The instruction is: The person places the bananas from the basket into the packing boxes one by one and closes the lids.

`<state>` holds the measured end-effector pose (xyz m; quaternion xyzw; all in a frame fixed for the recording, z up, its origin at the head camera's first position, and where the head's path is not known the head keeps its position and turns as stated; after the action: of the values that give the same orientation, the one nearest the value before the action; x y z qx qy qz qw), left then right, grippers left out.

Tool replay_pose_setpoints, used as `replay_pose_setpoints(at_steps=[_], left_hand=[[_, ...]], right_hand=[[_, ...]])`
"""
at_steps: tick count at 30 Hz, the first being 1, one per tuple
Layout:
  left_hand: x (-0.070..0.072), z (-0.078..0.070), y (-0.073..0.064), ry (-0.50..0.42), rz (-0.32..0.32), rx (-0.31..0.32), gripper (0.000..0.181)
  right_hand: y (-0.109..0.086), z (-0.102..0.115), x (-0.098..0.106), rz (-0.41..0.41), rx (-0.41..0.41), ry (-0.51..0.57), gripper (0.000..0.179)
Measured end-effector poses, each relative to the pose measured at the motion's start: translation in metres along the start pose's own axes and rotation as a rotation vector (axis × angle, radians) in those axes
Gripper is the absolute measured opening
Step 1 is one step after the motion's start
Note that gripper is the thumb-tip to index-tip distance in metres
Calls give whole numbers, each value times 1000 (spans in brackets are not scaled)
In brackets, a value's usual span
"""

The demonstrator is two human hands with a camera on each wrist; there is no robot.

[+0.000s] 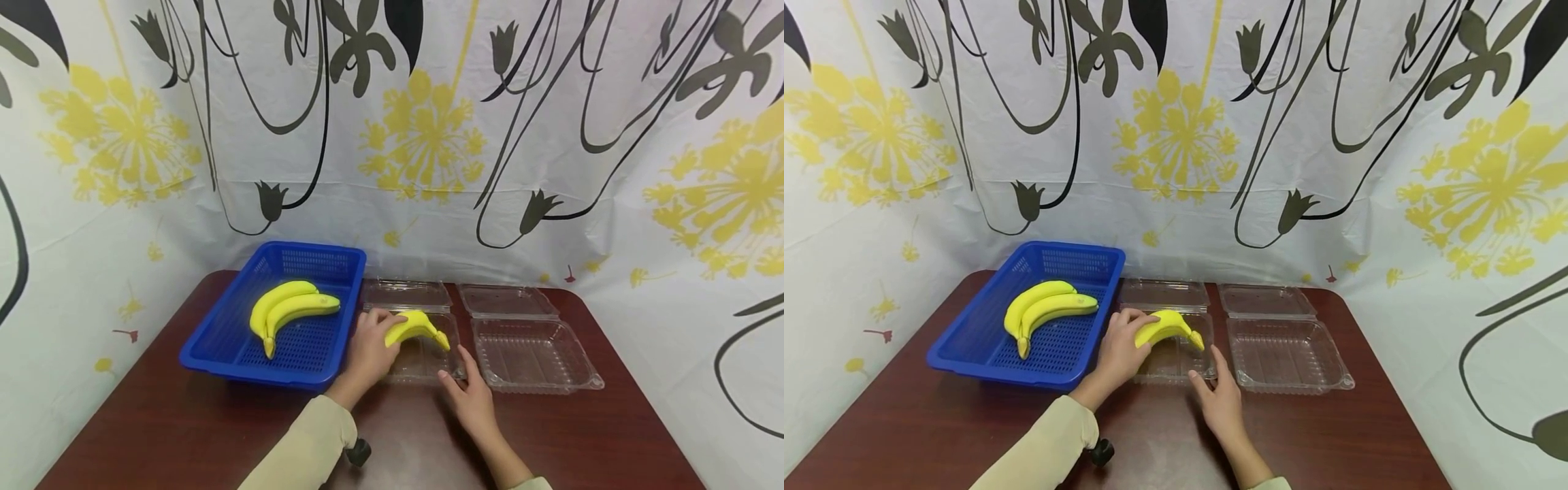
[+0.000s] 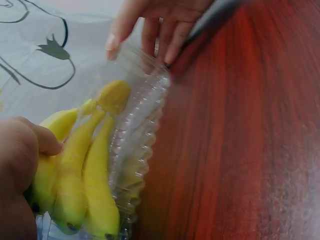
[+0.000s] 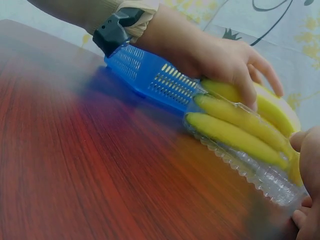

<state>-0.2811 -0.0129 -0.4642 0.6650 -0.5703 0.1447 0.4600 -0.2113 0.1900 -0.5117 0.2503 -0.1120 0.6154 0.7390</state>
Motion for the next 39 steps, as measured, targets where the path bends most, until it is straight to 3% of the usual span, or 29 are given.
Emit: replay_pose_setpoints(at_steps=[7,19,30,39], left_hand=[[-5,-4,1,67,54,-58,46],[-3,-5,0,121,88,-76,50],[12,8,-13,-45,-6,-101,49],[14,17,-30,-154,75,-50,56]], right_hand=[[0,2,0,3,-7,9,67],[1,-1,-1,4,-14,7,67],[1,0,1,-16,7,-19,68],[0,1,0,-11,-2,-24,69]])
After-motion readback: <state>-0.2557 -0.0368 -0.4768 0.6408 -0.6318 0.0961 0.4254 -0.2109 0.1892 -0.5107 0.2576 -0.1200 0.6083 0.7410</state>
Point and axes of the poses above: each hand's wrist, its own y-axis towards the middle knuckle, its own x-axis out of the back of the hand, z = x × y, the point moved 2 cm from there along y, towards the middle knuckle, and after that the axes turned 4 degrees about x, right-handed, at the moved point
